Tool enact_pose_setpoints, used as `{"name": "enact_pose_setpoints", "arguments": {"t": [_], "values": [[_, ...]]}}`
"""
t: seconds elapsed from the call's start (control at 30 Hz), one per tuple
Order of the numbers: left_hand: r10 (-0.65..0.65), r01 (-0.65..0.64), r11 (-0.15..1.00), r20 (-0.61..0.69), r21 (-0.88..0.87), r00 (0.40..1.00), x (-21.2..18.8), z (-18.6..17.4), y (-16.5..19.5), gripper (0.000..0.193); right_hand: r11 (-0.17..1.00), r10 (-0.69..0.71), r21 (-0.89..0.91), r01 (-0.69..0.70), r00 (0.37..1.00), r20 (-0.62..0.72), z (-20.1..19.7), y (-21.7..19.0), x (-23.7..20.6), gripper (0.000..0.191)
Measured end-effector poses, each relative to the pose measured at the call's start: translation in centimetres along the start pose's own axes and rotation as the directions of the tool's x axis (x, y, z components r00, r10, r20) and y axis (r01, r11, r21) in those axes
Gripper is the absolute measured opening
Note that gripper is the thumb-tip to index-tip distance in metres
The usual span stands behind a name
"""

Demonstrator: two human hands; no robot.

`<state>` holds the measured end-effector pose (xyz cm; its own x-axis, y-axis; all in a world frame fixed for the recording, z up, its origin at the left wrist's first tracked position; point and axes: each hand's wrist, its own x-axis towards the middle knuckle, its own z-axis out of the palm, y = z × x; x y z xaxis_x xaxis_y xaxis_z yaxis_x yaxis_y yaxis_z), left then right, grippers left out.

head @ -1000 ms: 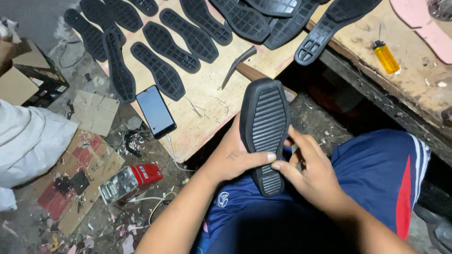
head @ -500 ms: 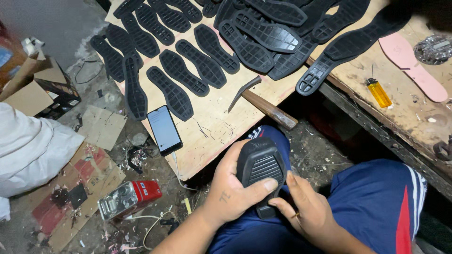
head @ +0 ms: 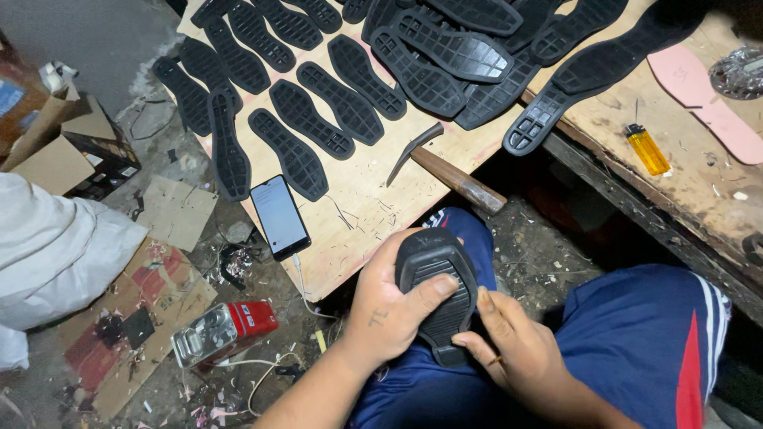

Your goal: The person sits on the floor holding a rubber shoe sole on their lap and uses a small stick tool to scrape and trim the edges and grooves of the sole, turning the sole over to work different sides, then sets it aside and picks up another sole to repeat the trimming.

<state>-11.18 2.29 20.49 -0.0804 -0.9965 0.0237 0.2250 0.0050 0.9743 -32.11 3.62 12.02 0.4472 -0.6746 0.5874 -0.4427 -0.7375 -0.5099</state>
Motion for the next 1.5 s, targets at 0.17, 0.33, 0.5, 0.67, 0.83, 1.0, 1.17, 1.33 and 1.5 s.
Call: {"name": "enact_pose_setpoints", "arguments": {"t": [0.17, 0.33, 0.5, 0.67, 0.83, 1.0, 1.17, 1.33, 1.5], "values": [[0.001, -0.001, 0.999, 0.004, -0.037, 1.000, 1.2, -2.2, -1.0, 0.041, 0.960, 0.229, 0.149, -0.237, 0.971, 0.070, 0.6, -0.1, 0.3, 0.086], [0.011, -0.012, 0.996, -0.009, -0.090, 1.000, 1.9, -3.4, -1.7, 0.039, 0.962, 0.214, 0.152, -0.228, 0.972, 0.101, 0.4, -0.5, 1.6, 0.072], [0.012, -0.012, 0.999, -0.006, -0.050, 1.000, 1.8, -2.5, -1.4, 0.040, 0.913, 0.316, 0.219, -0.344, 0.936, 0.155, -1.6, -0.7, 2.2, 0.058], [-0.012, 0.010, 0.998, 0.042, 0.056, 0.999, 1.4, 0.5, -0.7, 0.045, 0.838, 0.409, 0.435, -0.329, 0.906, -0.104, -6.4, 0.2, 1.7, 0.040], [0.024, -0.053, 0.966, 0.117, 0.253, 0.993, 1.3, 3.1, 0.3, 0.046, 0.965, 0.188, 0.229, -0.128, 0.947, -0.259, -11.6, -0.1, 2.2, 0.029], [0.035, -0.085, 0.930, 0.145, 0.358, 0.989, 1.1, 3.9, 1.0, 0.049, 0.943, 0.269, 0.245, -0.227, 0.950, -0.156, -12.5, -3.1, 3.2, 0.020], [0.041, -0.102, 0.937, 0.186, 0.334, 0.982, 0.8, 4.1, 1.2, 0.048, 0.956, 0.250, 0.164, -0.242, 0.968, -0.030, -12.7, -4.1, 4.9, 0.021], [0.054, -0.119, 0.946, 0.212, 0.303, 0.976, 0.7, 4.2, 0.9, 0.044, 0.957, 0.225, 0.180, -0.229, 0.974, 0.042, -12.6, -4.2, 6.2, 0.019], [0.084, -0.156, 0.937, 0.234, 0.313, 0.969, 0.6, 4.2, 0.8, 0.041, 0.967, 0.181, 0.170, -0.193, 0.980, 0.083, -12.7, -4.1, 6.7, 0.020]]}}
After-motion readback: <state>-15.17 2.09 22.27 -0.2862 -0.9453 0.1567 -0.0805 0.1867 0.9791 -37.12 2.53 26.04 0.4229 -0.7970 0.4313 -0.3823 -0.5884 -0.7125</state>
